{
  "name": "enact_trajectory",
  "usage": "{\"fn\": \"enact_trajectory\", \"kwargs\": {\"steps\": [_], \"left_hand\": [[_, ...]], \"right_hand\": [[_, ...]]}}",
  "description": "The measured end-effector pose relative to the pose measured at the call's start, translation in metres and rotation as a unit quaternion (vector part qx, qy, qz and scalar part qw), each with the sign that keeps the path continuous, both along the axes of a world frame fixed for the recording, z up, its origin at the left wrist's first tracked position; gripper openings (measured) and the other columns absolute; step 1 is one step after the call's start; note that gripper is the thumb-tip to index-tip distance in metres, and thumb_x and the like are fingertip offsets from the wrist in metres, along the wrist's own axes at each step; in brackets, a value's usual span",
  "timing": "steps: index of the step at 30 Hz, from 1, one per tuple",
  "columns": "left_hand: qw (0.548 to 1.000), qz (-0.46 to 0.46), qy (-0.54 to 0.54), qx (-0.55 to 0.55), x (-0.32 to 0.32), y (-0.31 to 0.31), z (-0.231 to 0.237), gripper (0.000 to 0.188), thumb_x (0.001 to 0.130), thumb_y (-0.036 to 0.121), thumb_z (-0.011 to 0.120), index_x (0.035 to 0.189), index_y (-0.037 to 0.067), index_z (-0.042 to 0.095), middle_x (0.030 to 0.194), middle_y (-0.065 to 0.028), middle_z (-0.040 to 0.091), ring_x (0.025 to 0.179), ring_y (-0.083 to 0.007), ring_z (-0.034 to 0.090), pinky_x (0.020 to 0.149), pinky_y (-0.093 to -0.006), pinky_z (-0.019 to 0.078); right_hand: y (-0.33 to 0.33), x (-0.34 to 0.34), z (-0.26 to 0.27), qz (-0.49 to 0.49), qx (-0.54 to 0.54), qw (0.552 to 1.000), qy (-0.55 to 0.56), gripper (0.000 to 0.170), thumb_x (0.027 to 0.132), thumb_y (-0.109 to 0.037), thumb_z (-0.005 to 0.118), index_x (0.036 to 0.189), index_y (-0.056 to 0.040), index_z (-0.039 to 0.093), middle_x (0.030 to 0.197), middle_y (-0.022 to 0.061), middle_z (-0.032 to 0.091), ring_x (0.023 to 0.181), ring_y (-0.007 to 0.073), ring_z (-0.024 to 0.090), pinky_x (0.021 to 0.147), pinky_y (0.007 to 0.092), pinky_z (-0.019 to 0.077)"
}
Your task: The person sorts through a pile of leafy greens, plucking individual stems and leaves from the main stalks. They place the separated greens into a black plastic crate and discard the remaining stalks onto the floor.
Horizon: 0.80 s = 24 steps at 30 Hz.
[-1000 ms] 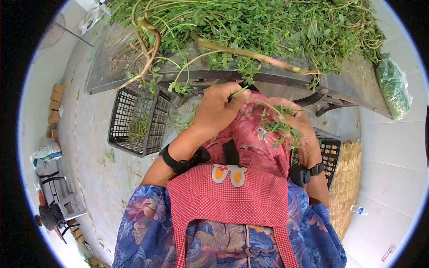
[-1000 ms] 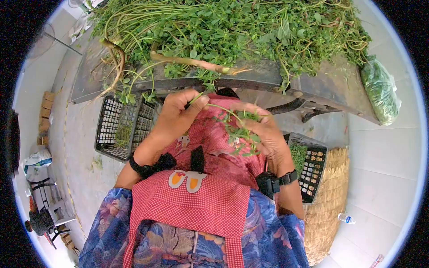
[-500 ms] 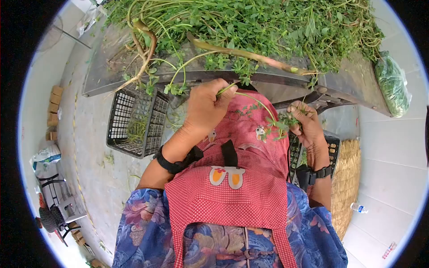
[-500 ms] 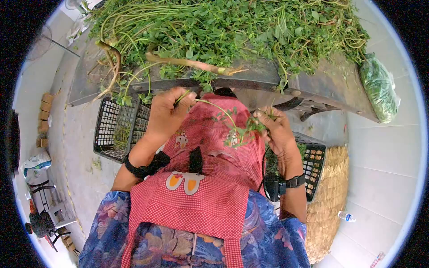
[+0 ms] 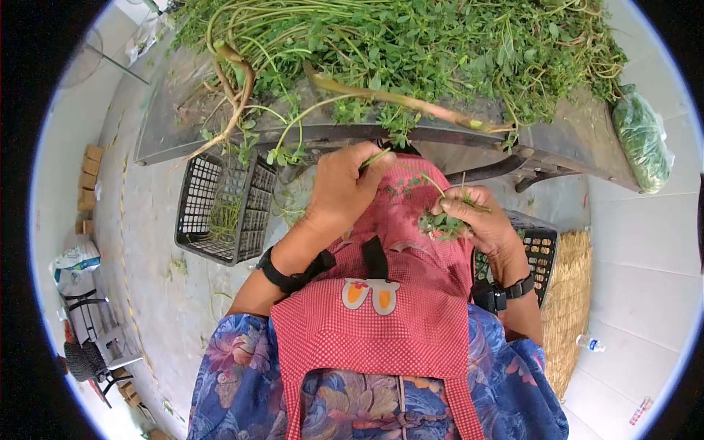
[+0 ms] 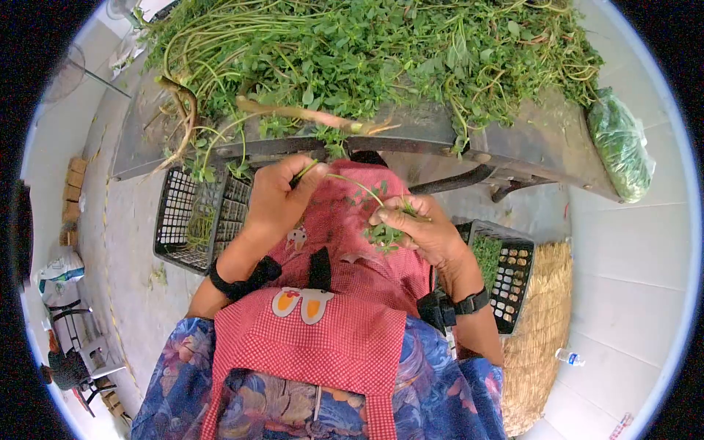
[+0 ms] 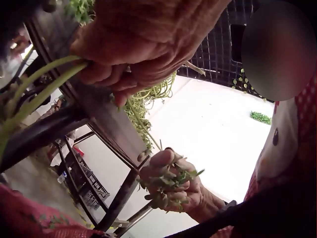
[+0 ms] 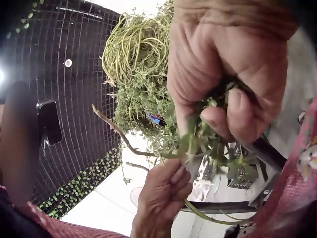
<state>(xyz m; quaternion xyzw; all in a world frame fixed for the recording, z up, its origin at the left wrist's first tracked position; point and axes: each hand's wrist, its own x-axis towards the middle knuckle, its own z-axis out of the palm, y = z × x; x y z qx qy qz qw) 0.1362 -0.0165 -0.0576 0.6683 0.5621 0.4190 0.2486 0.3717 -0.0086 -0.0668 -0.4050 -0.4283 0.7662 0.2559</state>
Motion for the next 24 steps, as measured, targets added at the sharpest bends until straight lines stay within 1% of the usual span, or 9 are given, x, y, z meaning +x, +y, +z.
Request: {"fn": "enact_trajectory", "kwargs": {"steps": [1, 8, 10, 11, 14, 18, 20, 22, 24], "left_hand": [[1.000, 0.001, 0.000, 0.005, -0.001, 0.000, 0.002, 0.023, 0.086, 0.020, 0.061, 0.076, 0.000, 0.057, 0.058, -0.0096, 0.047, 0.051, -0.0153, 0.039, 0.050, -0.0285, 0.0366], [0.996, -0.085, 0.000, -0.032, -0.005, -0.010, 0.000, 0.015, 0.083, 0.018, 0.063, 0.082, 0.003, 0.063, 0.067, -0.0102, 0.057, 0.060, -0.0173, 0.055, 0.056, -0.0289, 0.0427], [0.993, -0.108, 0.001, -0.037, -0.003, -0.013, -0.007, 0.013, 0.082, 0.017, 0.064, 0.083, 0.004, 0.064, 0.069, -0.0106, 0.058, 0.062, -0.0186, 0.057, 0.057, -0.0293, 0.0440], [0.992, -0.123, 0.014, -0.024, -0.001, -0.016, -0.011, 0.010, 0.081, 0.014, 0.064, 0.083, 0.005, 0.064, 0.070, -0.0111, 0.059, 0.063, -0.0208, 0.058, 0.058, -0.0302, 0.0449], [0.989, -0.144, 0.039, -0.001, 0.009, -0.021, -0.016, 0.008, 0.077, 0.008, 0.063, 0.084, 0.005, 0.064, 0.074, -0.0124, 0.061, 0.067, -0.0270, 0.060, 0.059, -0.0329, 0.0468], [0.993, -0.110, 0.037, 0.015, 0.004, -0.022, -0.020, 0.008, 0.076, 0.008, 0.062, 0.084, 0.005, 0.064, 0.075, -0.0128, 0.061, 0.067, -0.0291, 0.061, 0.058, -0.0345, 0.0471], [0.994, -0.092, 0.043, 0.031, -0.011, -0.025, -0.021, 0.009, 0.076, 0.009, 0.062, 0.084, 0.005, 0.064, 0.075, -0.0132, 0.061, 0.068, -0.0303, 0.061, 0.058, -0.0352, 0.0471], [0.986, -0.028, 0.159, -0.040, -0.038, -0.029, -0.023, 0.012, 0.077, 0.014, 0.062, 0.086, 0.006, 0.064, 0.078, -0.0147, 0.062, 0.069, -0.0331, 0.060, 0.059, -0.0381, 0.0475], [0.970, 0.029, 0.232, -0.073, -0.065, -0.039, -0.035, 0.011, 0.077, 0.019, 0.060, 0.077, 0.007, 0.061, 0.077, -0.0147, 0.061, 0.071, -0.0350, 0.059, 0.059, -0.0430, 0.0469]], "right_hand": [[0.002, 0.005, -0.002, -0.006, 0.010, 1.000, -0.018, 0.019, 0.086, -0.017, 0.060, 0.093, 0.0000, 0.064, 0.083, 0.0047, 0.065, 0.059, 0.0045, 0.055, 0.045, 0.0162, 0.0358], [0.001, 0.014, 0.004, -0.056, 0.067, 0.994, -0.064, 0.015, 0.087, -0.014, 0.057, 0.088, 0.0001, 0.064, 0.079, 0.0026, 0.065, 0.062, 0.0087, 0.057, 0.051, 0.0218, 0.0429], [0.003, 0.017, -0.003, -0.027, 0.294, 0.931, -0.217, 0.016, 0.087, -0.013, 0.056, 0.083, 0.0006, 0.064, 0.072, 0.0058, 0.064, 0.059, 0.0138, 0.057, 0.053, 0.0271, 0.0432], [0.004, 0.015, -0.006, -0.039, 0.422, 0.863, -0.276, 0.016, 0.085, -0.011, 0.055, 0.080, 0.0016, 0.062, 0.067, 0.0120, 0.060, 0.058, 0.0211, 0.057, 0.055, 0.0306, 0.0439], [0.004, 0.002, -0.013, -0.142, 0.468, 0.805, -0.335, 0.016, 0.082, -0.011, 0.054, 0.076, 0.0024, 0.061, 0.064, 0.0162, 0.055, 0.057, 0.0254, 0.055, 0.055, 0.0318, 0.0434], [0.011, 0.018, -0.047, -0.278, 0.433, 0.796, -0.320, 0.019, 0.083, -0.015, 0.053, 0.073, 0.0008, 0.058, 0.062, 0.0065, 0.057, 0.053, 0.0187, 0.052, 0.053, 0.0317, 0.0426], [0.018, 0.067, -0.041, -0.405, 0.113, 0.893, -0.161, 0.018, 0.084, -0.016, 0.053, 0.080, -0.0010, 0.062, 0.065, 0.0007, 0.057, 0.053, 0.0132, 0.049, 0.047, 0.0279, 0.0384], [0.016, 0.118, -0.041, -0.460, 0.118, 0.864, -0.167, 0.020, 0.085, -0.019, 0.053, 0.087, -0.0019, 0.064, 0.068, -0.0002, 0.057, 0.051, 0.0095, 0.047, 0.040, 0.0241, 0.0313], [0.003, 0.166, -0.046, -0.500, 0.173, 0.795, -0.297, 0.024, 0.085, -0.022, 0.054, 0.091, -0.0002, 0.064, 0.068, 0.0012, 0.056, 0.052, 0.0085, 0.045, 0.041, 0.0249, 0.0321]]}}
